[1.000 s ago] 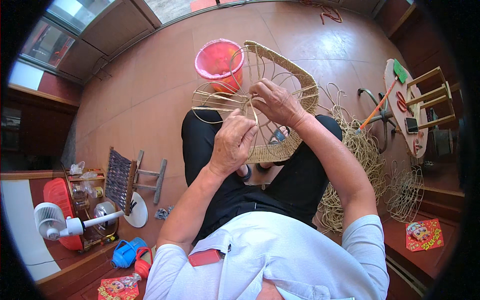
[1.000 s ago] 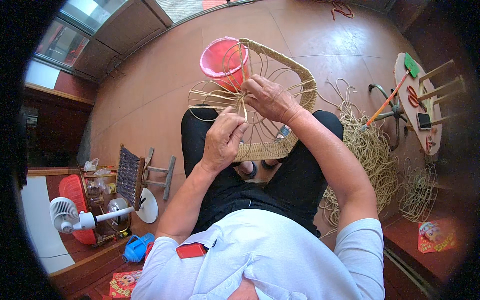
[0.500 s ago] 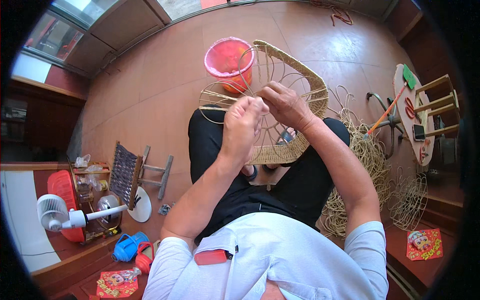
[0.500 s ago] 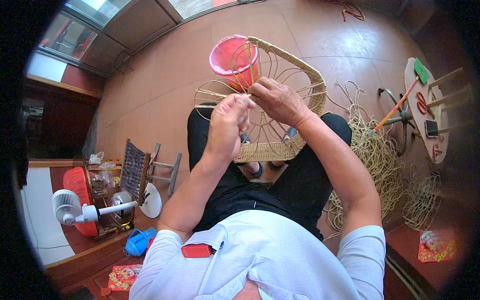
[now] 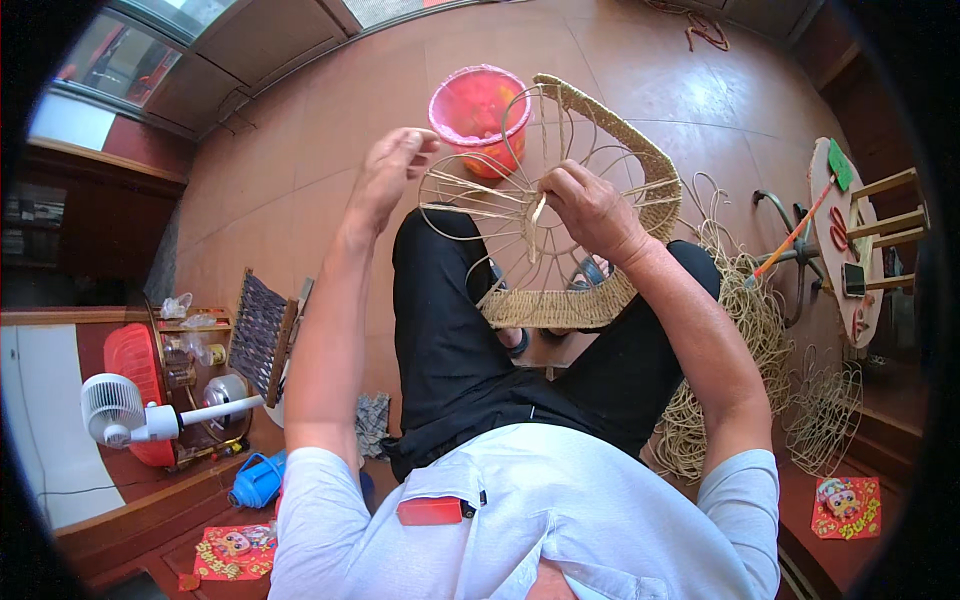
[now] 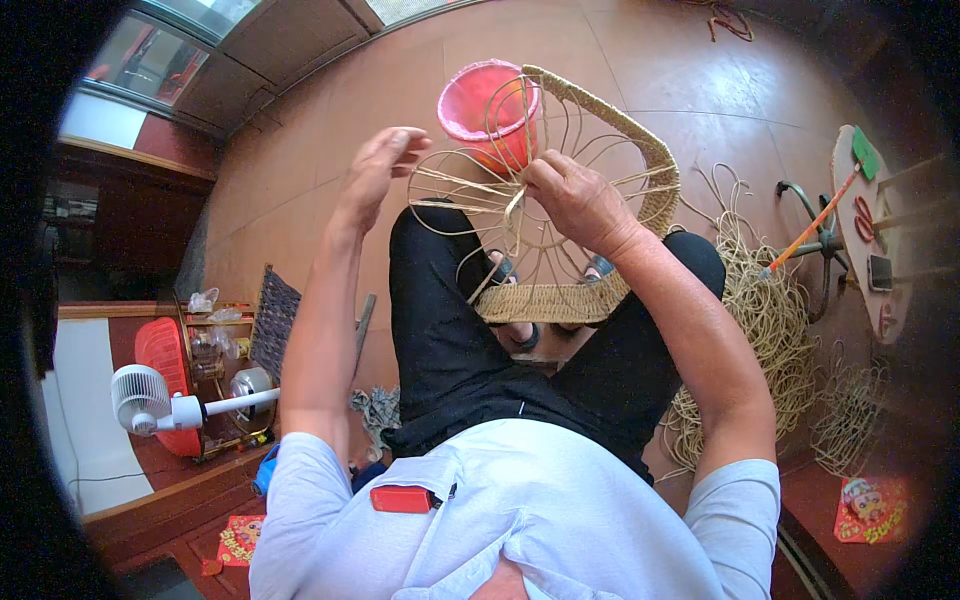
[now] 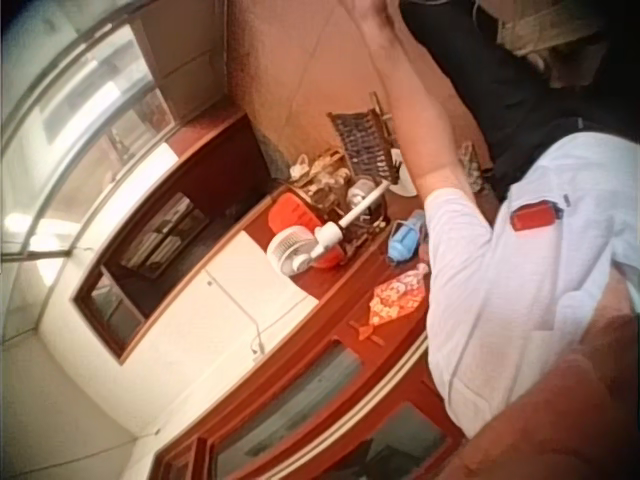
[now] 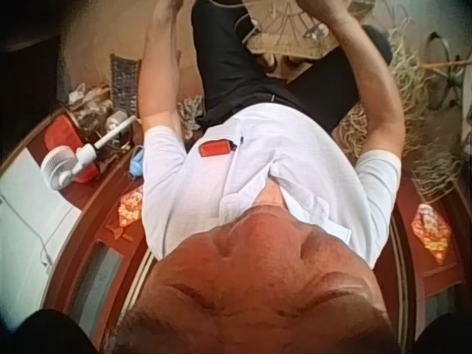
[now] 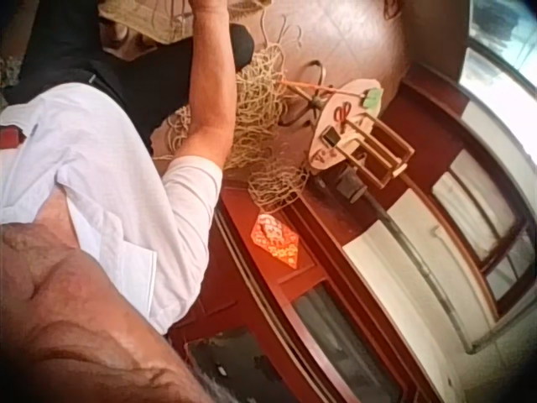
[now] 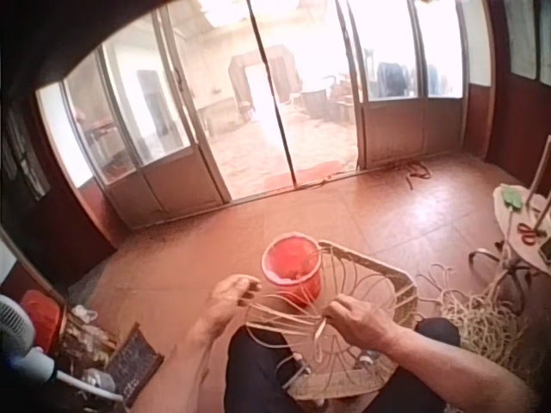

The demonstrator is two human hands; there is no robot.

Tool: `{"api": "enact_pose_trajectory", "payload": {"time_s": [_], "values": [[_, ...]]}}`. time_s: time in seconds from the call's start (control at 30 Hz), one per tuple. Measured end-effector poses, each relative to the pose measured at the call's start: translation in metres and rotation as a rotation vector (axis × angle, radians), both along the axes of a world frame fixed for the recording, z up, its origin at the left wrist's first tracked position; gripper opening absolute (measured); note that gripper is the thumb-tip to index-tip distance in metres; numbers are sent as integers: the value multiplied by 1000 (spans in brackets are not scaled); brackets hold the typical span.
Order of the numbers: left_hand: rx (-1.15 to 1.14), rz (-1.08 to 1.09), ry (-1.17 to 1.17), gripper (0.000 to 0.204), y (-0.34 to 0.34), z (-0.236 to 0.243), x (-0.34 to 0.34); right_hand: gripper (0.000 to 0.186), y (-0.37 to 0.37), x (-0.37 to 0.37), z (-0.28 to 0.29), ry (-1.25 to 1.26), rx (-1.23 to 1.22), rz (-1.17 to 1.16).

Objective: The person is weaving a straw basket by hand, threading and securing straw fibers onto a structural wire frame.

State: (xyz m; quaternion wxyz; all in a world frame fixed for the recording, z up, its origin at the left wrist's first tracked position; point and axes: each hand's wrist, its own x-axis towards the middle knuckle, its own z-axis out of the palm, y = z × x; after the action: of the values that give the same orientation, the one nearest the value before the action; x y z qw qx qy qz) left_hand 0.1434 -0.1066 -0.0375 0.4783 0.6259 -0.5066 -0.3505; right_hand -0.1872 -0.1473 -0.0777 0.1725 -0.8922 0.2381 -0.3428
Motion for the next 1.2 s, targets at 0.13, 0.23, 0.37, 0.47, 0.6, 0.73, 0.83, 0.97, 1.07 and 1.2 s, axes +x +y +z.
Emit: {"api": "enact_pose_trajectory", "payload": {"time_s": [0.13, 0.23, 0.37, 0.47, 0.6, 0.73, 0.83, 0.97, 1.07, 1.2], "values": [[414, -362, 209, 55, -28, -21, 4, 12, 2, 0, 3, -13, 11, 2], [589, -478, 295, 68, -41, -26, -1, 13, 3, 1, 5, -18, 14, -1], [762, -540, 223, 78, -59, -30, 0, 13, 2, 0, 4, -28, 15, -8], [637, -528, -94, 70, -83, -23, 14, 13, 2, 0, 7, -4, 22, -8], [90, -372, -374, 54, -122, -8, 24, 13, 1, 3, 5, 9, 19, -4], [-296, 85, -478, 53, -139, 15, 20, 13, 1, 3, 3, 4, 35, -6], [-86, -4, -438, 53, -84, 54, -22, 13, 0, -6, 2, 1, 47, -27], [-86, -274, -216, 52, 20, 20, -68, 13, -1, 4, 4, -3, 50, 1], [0, -289, -153, 33, 69, 10, -121, 16, -1, 2, 2, -6, 61, -4], [90, -371, 145, 24, 109, -7, -133, 16, -1, 4, -1, -9, 59, -19]]}}
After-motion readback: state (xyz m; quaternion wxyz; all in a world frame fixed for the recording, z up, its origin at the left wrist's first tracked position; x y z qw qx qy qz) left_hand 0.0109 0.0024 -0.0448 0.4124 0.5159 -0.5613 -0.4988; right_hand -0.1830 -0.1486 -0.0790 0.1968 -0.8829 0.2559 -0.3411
